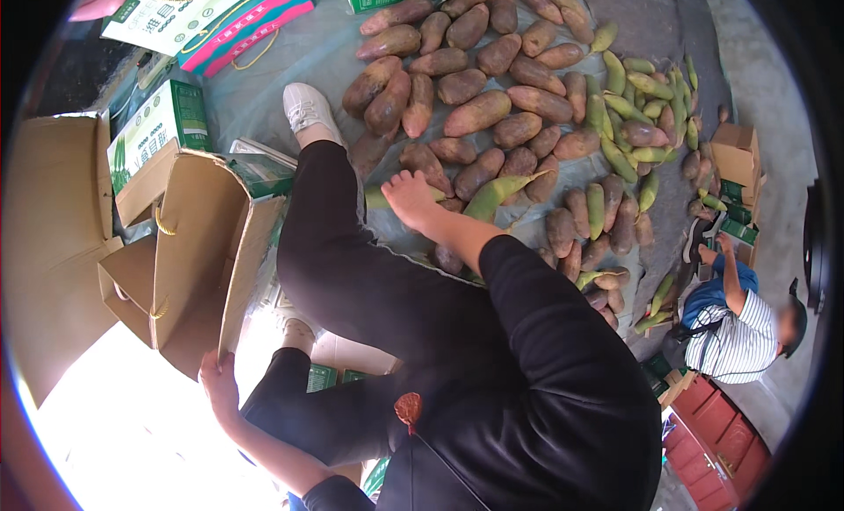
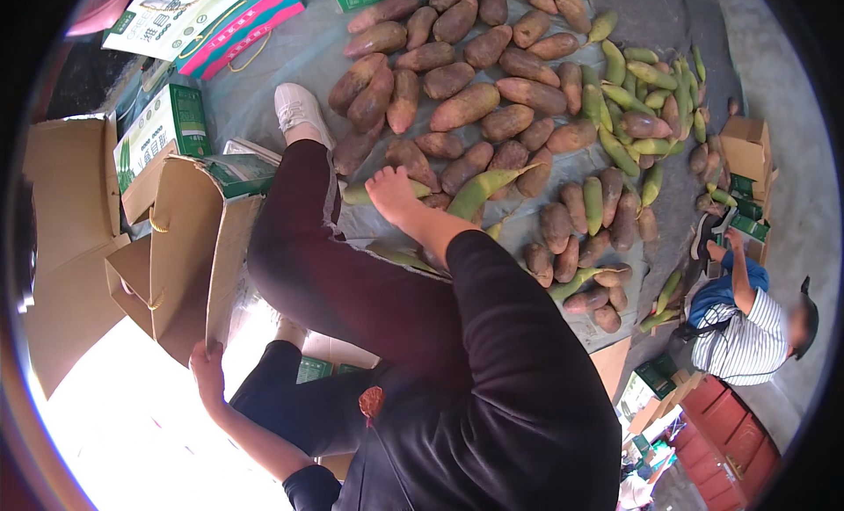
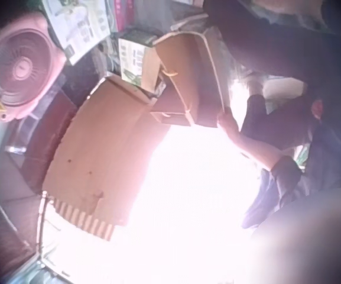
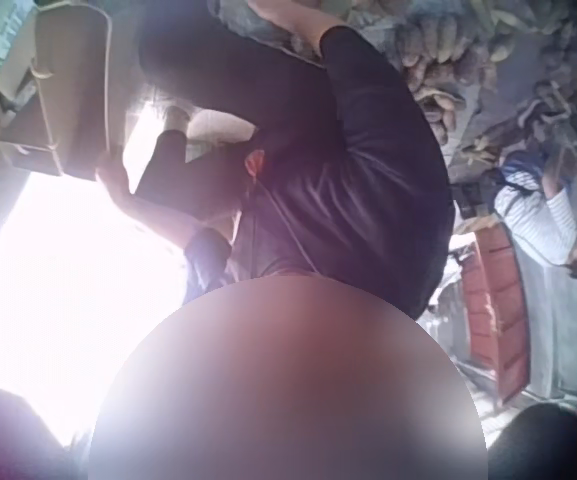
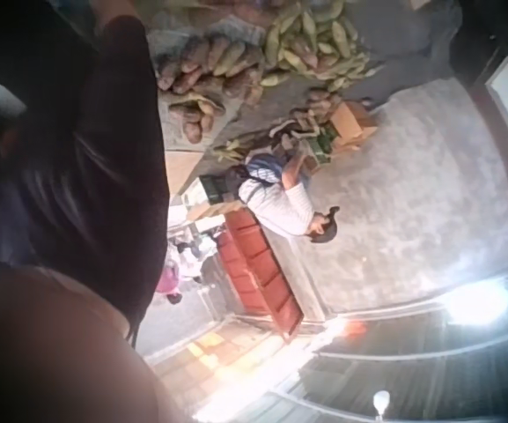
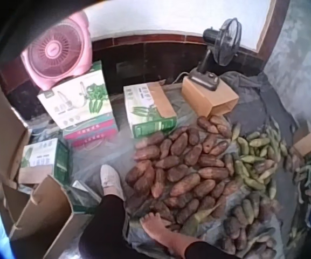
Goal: Sorting produce on the floor and packing them into cardboard boxes while weighing them.
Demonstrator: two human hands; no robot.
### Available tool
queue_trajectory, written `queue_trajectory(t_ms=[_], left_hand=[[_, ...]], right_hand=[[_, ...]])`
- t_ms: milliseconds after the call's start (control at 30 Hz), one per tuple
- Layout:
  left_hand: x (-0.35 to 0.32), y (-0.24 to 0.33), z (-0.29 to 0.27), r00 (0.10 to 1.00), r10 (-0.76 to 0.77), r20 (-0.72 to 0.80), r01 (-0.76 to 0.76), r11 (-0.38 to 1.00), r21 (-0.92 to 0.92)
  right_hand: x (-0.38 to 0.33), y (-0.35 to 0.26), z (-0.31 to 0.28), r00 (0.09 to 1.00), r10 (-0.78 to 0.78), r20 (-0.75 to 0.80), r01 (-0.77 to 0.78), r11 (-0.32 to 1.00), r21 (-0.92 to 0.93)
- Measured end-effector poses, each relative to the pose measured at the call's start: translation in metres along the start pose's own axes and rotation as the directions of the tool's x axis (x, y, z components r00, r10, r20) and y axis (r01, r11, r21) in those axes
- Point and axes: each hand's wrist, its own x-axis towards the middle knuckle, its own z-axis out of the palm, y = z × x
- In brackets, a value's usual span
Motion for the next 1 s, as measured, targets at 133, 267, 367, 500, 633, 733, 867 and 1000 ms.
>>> queue_trajectory(t_ms=[133,267,367,500,633,733,867,1000], left_hand=[[-0.002,0.000,0.001,0.998,0.030,-0.056,-0.027,0.998,0.058],[-0.012,0.009,-0.007,0.999,-0.005,-0.052,0.010,0.996,0.094],[-0.008,0.010,-0.003,1.000,-0.015,-0.021,0.016,0.998,0.067],[-0.006,0.016,-0.003,1.000,-0.029,0.003,0.029,0.997,0.070],[-0.008,-0.002,-0.001,0.999,-0.019,-0.045,0.021,0.999,0.044],[-0.004,0.004,-0.003,1.000,-0.003,-0.003,0.004,1.000,0.031],[-0.010,0.005,-0.007,0.997,-0.071,-0.023,0.073,0.994,0.080],[-0.008,0.006,-0.004,0.999,-0.004,-0.050,0.007,0.998,0.070]], right_hand=[[0.015,-0.018,0.000,0.998,0.059,0.008,-0.059,0.998,0.031],[0.024,-0.029,-0.024,0.994,0.099,-0.039,-0.085,0.958,0.273],[0.032,-0.019,-0.028,0.982,-0.072,-0.176,0.106,0.975,0.194],[0.057,-0.023,-0.018,0.968,-0.243,-0.058,0.233,0.962,-0.144],[0.076,-0.032,-0.013,0.942,-0.304,0.145,0.332,0.905,-0.267],[0.078,-0.022,0.013,0.922,-0.374,0.100,0.385,0.912,-0.144],[0.050,0.005,0.022,0.889,-0.458,0.010,0.451,0.872,-0.191],[0.028,0.031,-0.003,0.886,-0.435,0.162,0.464,0.840,-0.282]])
